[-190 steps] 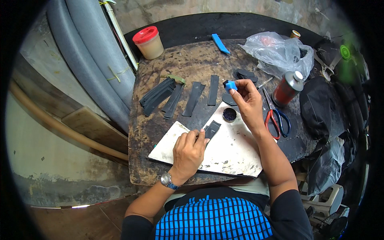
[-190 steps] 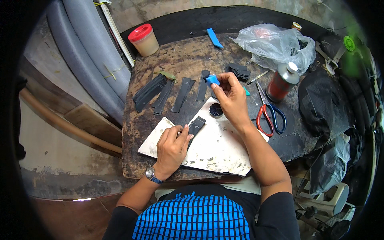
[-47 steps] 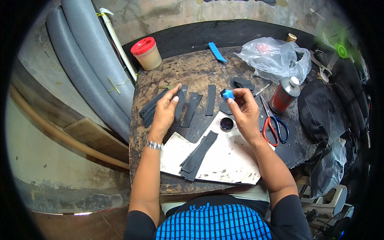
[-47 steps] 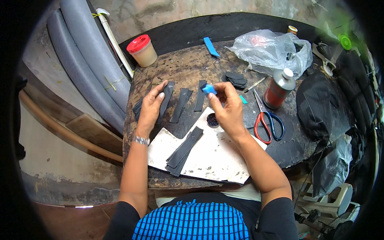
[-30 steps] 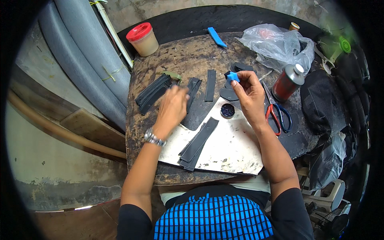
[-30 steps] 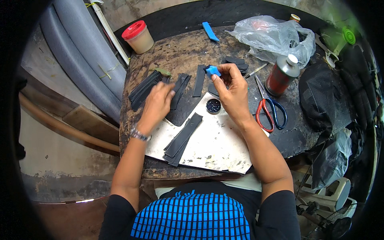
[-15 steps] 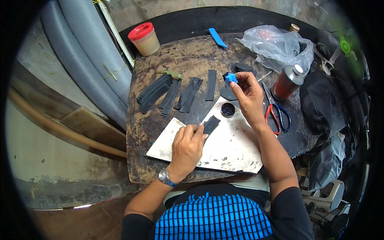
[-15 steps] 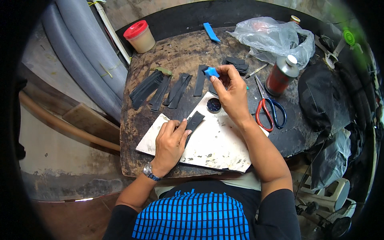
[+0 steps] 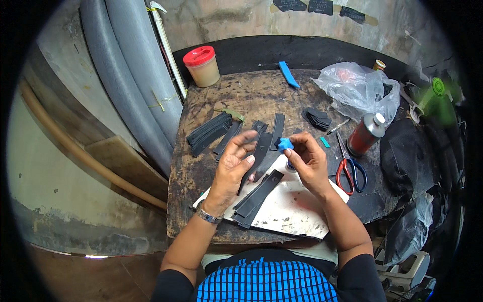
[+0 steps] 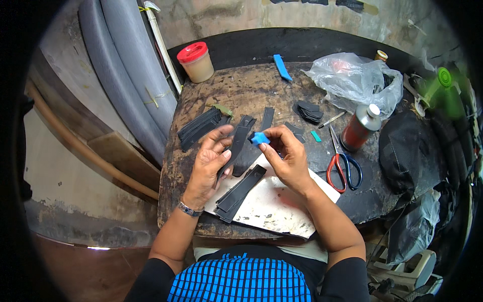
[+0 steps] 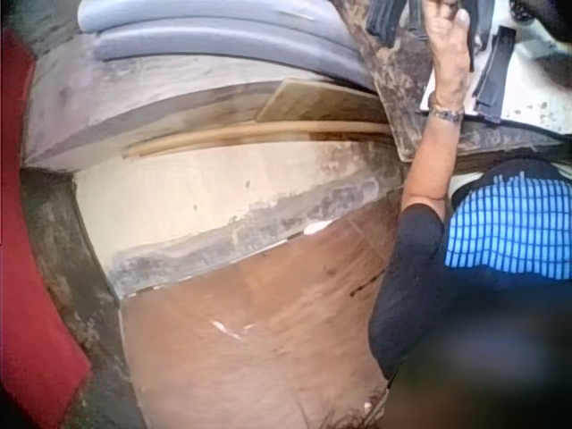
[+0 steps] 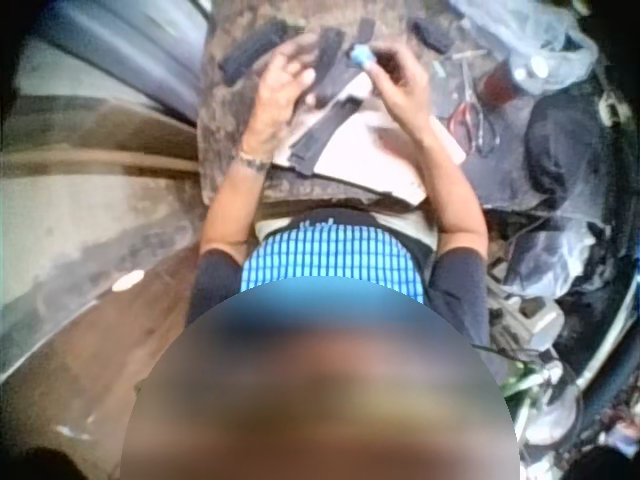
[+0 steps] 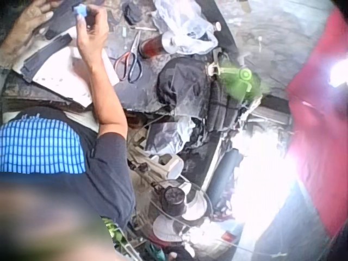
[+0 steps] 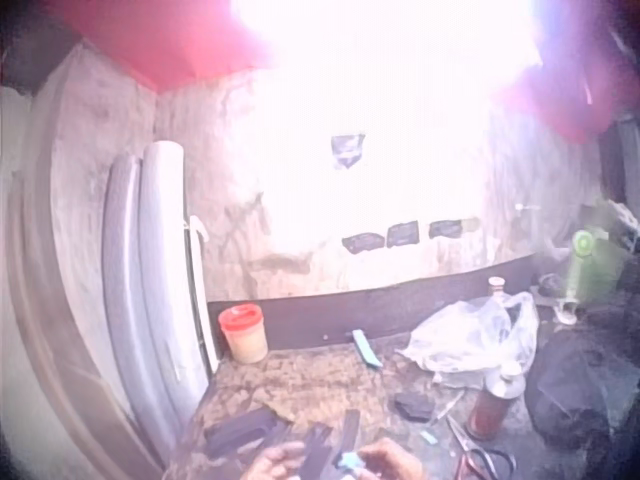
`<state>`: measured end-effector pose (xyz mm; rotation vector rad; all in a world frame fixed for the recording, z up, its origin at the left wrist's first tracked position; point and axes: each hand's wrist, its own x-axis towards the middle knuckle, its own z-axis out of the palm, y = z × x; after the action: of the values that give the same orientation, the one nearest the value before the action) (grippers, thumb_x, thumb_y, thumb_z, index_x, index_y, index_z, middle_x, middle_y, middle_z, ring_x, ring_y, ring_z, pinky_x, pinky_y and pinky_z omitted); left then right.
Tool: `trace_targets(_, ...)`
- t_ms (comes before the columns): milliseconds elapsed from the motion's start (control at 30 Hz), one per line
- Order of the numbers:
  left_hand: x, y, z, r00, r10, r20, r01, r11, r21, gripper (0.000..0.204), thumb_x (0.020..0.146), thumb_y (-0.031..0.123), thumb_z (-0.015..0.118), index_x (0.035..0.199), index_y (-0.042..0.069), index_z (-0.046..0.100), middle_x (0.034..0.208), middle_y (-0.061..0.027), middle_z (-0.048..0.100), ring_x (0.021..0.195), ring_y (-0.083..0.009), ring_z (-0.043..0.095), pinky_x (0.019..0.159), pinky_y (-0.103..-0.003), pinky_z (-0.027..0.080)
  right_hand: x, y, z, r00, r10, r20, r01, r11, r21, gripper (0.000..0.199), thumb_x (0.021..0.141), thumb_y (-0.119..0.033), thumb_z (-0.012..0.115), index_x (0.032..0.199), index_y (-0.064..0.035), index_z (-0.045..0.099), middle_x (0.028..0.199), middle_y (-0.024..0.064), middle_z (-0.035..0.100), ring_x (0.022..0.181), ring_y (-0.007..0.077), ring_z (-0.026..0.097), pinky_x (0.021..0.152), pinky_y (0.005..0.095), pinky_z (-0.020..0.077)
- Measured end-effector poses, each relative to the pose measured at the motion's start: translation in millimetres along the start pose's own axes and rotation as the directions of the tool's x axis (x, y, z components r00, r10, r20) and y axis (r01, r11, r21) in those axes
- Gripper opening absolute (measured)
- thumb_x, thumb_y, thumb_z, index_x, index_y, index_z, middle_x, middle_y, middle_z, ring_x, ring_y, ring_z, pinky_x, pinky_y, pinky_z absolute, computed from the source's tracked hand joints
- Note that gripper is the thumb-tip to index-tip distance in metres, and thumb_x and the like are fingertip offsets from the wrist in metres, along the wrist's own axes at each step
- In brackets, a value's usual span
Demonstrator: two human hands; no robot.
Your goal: The person applies glue from a small blue bottle to the edges of small black rubber pieces and then to longer black rubber strips. They handle the pieces one at a time, dip the bottle into a small container, and place the treated items on the table.
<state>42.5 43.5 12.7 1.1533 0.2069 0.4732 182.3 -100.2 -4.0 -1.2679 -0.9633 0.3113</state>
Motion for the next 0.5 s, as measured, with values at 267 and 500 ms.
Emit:
trace_targets(267, 3, -4, 8, 0.994, -0.057, 0.096, 0.074, 0.979, -0.192, 0.043, 0.098, 0.011, 0.054, 0.139, 0.003, 0.046, 0.134, -0.0062, 0.055, 0.055, 0.0015, 0.045, 0.044, -0.014, 0.037, 0, 3, 3, 0.994, -0.11, -0.003, 0.109, 0.982, -0.152, 0.017, 0.087, -0.002, 0.067, 0.101, 0.0011, 0.059, 0.089, 0.0066, 0.057, 0.072, 0.0083, 0.056, 0.061, 0.0226, 0.0449)
trace_targets(500, 7, -5, 14, 0.999, -0.009, 0.053, 0.017, 0.987, -0.16, 0.044, 0.099, 0.016, 0.054, 0.14, 0.004, 0.045, 0.116, -0.0022, 0.064, 0.052, 0.0019, 0.043, 0.042, -0.014, 0.035, -1, -6, 4, 0.945, -0.263, 0.192, 0.302, 0.929, -0.212, 0.02, 0.082, 0.001, 0.068, 0.101, 0.002, 0.059, 0.087, 0.0091, 0.057, 0.07, 0.0145, 0.056, 0.061, 0.0263, 0.0449)
